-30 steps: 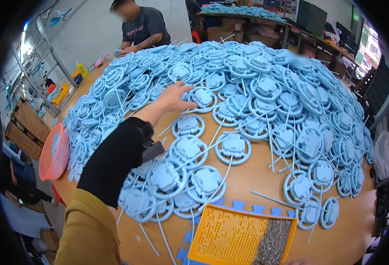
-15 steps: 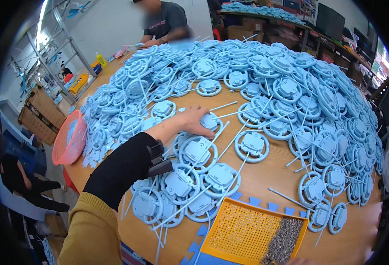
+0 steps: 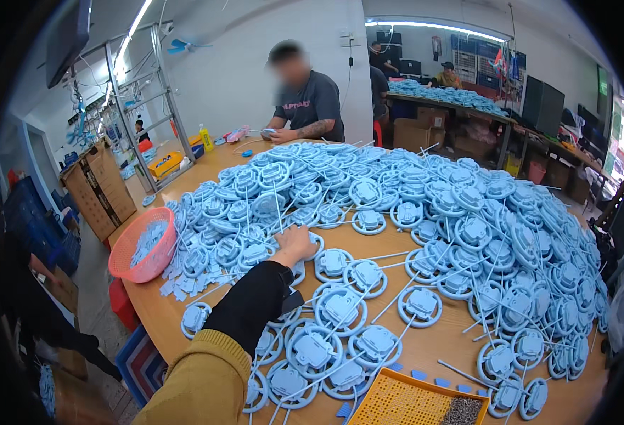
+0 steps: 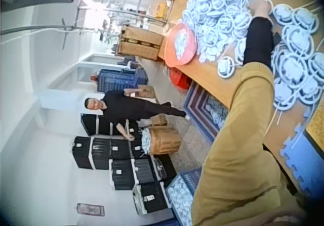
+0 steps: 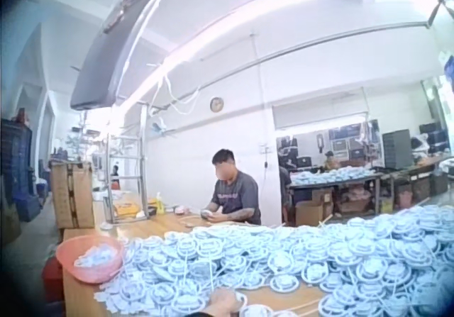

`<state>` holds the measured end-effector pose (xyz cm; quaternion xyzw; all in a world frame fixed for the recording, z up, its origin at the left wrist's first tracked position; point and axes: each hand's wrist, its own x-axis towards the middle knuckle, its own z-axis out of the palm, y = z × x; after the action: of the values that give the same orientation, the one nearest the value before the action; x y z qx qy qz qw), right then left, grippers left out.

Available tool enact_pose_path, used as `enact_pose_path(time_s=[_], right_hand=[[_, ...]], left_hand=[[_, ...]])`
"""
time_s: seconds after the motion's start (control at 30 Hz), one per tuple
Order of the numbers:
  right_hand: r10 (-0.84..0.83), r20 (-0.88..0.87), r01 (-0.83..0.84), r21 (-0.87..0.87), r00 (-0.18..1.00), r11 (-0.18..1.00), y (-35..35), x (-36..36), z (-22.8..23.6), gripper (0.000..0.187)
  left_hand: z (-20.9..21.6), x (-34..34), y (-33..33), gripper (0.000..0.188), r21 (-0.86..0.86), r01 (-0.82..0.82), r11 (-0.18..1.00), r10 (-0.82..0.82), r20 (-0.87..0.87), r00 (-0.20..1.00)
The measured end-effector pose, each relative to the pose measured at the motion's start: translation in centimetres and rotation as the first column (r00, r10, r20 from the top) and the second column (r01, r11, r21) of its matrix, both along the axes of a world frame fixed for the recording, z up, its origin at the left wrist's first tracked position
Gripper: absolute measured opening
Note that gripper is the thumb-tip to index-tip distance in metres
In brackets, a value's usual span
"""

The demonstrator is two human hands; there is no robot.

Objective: The recorder uses an electric screwdriver to assemble small blue plastic fan components.

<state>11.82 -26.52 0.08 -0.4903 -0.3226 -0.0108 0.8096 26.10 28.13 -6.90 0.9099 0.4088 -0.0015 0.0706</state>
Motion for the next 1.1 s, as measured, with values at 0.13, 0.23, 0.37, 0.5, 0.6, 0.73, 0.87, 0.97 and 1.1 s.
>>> enact_pose_path(time_s=[0.13,0.23,0.37,0.5,0.6,0.73,0.87,0.97,1.1], right_hand=[[-0.052,-0.001,0.052,-0.025,0.999,0.998,-0.5,0.2,-0.9,0.048],[-0.07,-0.034,0.067,-0.083,0.997,0.994,-0.1,0.0,-0.9,0.052],[-0.009,-0.039,0.009,-0.009,0.999,1.0,-0.5,1.8,-2.7,0.054],[-0.046,0.035,0.049,-0.086,0.998,0.995,0.3,1.7,-2.6,0.055],[0.036,0.072,-0.031,-0.065,0.997,0.997,0.9,1.2,-2.3,0.054],[0.061,0.047,-0.058,-0.071,0.997,0.996,-0.6,0.7,-2.6,0.054],[0.056,0.023,-0.055,-0.038,0.998,0.998,-0.4,0.5,-2.5,0.05],[0.022,0.021,-0.021,-0.044,1.0,0.999,-0.5,0.9,-2.6,0.046],[-0.055,0.005,0.055,-0.068,0.998,0.996,-1.3,1.5,-3.2,0.044]], left_hand=[[0.7,0.5,-1.2,0.058,0.066,0.178,0.982,-0.188,0.216,0.958],[3.5,2.7,-0.2,0.065,0.266,0.472,0.84,-0.53,0.583,0.615],[14.1,0.5,-6.6,0.047,0.562,0.598,0.572,-0.752,0.65,0.109],[18.0,-10.4,-18.5,0.039,0.328,0.892,0.312,-0.823,0.562,0.081],[13.3,-21.1,-24.2,0.052,0.3,0.901,0.314,-0.906,0.377,0.19],[6.0,-30.5,-33.1,0.049,0.049,0.946,0.319,-0.913,0.282,0.293],[1.6,-32.3,-36.6,0.054,0.056,0.861,0.506,-0.804,0.392,0.447],[0.7,-32.0,-36.3,0.058,0.007,0.844,0.537,-0.736,0.493,0.464],[1.0,-31.3,-31.4,0.047,0.003,0.778,0.628,-0.55,0.709,0.442]])
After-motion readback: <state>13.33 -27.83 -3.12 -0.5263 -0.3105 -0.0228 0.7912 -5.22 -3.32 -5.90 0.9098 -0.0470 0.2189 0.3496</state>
